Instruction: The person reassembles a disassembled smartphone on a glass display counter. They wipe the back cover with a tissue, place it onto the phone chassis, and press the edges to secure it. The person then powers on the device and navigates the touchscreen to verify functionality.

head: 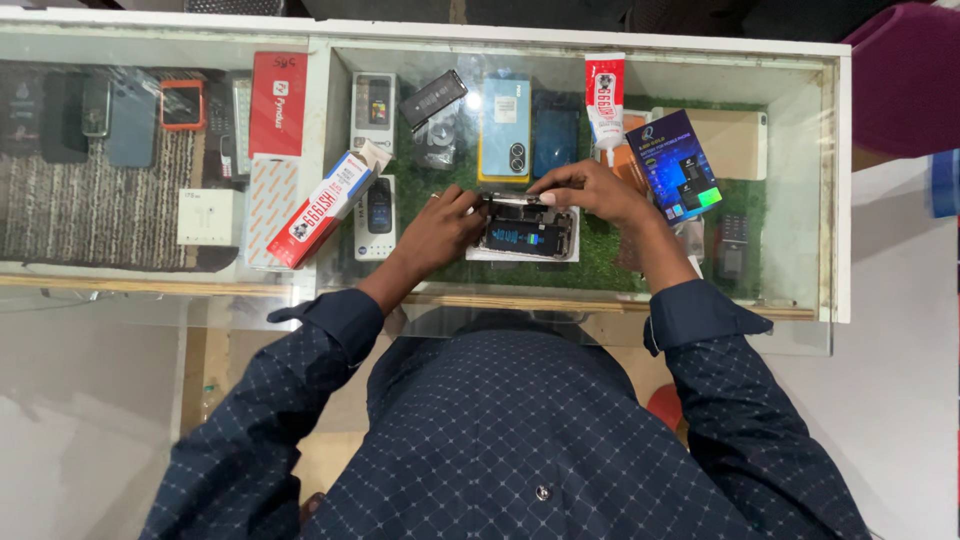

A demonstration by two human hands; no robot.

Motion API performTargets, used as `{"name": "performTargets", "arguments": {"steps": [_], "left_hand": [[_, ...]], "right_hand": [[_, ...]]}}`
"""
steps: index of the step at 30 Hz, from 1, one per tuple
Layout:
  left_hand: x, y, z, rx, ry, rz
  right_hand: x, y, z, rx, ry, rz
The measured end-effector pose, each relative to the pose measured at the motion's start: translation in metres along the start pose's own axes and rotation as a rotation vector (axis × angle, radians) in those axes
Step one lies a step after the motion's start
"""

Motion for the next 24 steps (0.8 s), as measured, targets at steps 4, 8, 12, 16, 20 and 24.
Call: {"name": "performTargets", "arguments": {"steps": [4, 8, 12, 16, 20, 24], "left_hand": [[0.002, 0.004, -0.009, 0.074, 0.035, -0.014], [0.005, 0.004, -0.014, 0.106, 0.018, 0.002], [0.006, 0.003, -0.014, 0.076, -0.002, -0.025], [0.005, 0.006, -0.025, 0.108, 0.09, -0.05], [-0.001, 0.013, -0.049, 0.31, 0.24, -0.112], [-0.027, 0.019, -0.053, 0.448, 0.521, -0.332]], "right_hand": [[-0.001, 0.003, 0.0, -0.013, -0.007, -0.015], [0.003, 0.002, 0.001, -0.015, -0.017, 0.01], [0.005, 0.002, 0.0, -0.005, 0.018, 0.021], [0.003, 0.002, 0.0, 0.001, 0.006, 0.007], [0.001, 0.004, 0.001, 0.0, -0.001, -0.01], [-0.005, 0.005, 0.003, 0.005, 0.044, -0.025]]}}
Point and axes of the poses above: each hand's wrist, its own y-axis away from the middle knuckle, its own z-axis out of the palm, x = y × z, the point moved 10 cm from there along -y, towards the middle knuckle, and after that the axes turned 1 degree about -x, right-handed, at the moved point
